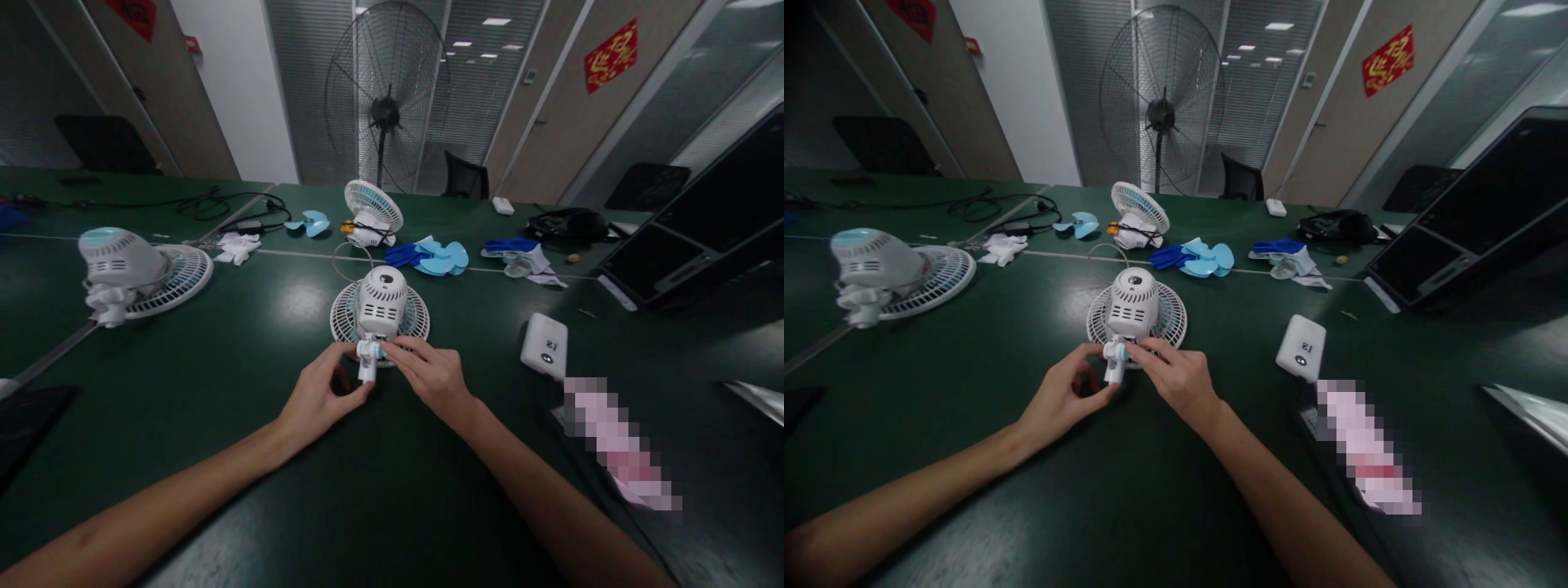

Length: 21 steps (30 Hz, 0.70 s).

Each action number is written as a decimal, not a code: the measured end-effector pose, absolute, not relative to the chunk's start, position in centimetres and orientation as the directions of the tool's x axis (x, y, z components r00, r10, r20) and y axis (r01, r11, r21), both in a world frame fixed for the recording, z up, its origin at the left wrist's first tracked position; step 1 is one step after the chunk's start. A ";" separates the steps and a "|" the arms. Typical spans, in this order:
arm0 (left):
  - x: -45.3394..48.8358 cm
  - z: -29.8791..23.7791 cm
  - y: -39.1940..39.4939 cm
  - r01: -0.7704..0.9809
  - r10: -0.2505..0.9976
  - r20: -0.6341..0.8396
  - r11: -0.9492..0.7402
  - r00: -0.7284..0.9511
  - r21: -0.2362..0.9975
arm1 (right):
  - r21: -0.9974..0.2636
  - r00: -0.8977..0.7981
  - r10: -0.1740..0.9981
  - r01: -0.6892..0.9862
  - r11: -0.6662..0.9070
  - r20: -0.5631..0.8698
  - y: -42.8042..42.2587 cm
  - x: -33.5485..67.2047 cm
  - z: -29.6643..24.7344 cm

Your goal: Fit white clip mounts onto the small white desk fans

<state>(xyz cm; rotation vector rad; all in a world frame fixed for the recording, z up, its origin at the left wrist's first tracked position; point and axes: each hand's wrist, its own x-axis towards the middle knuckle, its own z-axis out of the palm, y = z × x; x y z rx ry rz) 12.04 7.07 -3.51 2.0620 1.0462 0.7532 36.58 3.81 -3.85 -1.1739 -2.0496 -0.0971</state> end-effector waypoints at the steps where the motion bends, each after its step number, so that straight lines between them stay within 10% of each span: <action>1: 12.0 -3.5 7.1 0.440 0.843 0.183 -0.435 0.506 0.785 | -0.327 -0.262 0.722 0.758 0.565 0.641 3.9 36.3 -3.7; 7: 12.0 -3.5 7.0 0.438 0.836 0.203 -0.455 0.509 0.776 | -0.752 -0.055 0.900 0.529 0.393 0.432 4.0 34.9 -3.3; 13: 12.1 -3.3 6.9 0.447 0.835 0.196 -0.455 0.514 0.770 | -0.567 -0.177 0.801 0.620 0.542 0.573 3.9 36.0 -3.1; 18: 12.1 -3.4 7.0 0.454 0.839 0.191 -0.451 0.509 0.769 | -0.880 -0.009 0.966 0.410 0.239 0.258 4.3 34.9 -3.8; 21: 12.1 -3.5 7.1 0.444 0.839 0.197 -0.450 0.507 0.775 | -0.851 -0.015 0.949 0.439 0.289 0.315 4.1 35.3 -3.8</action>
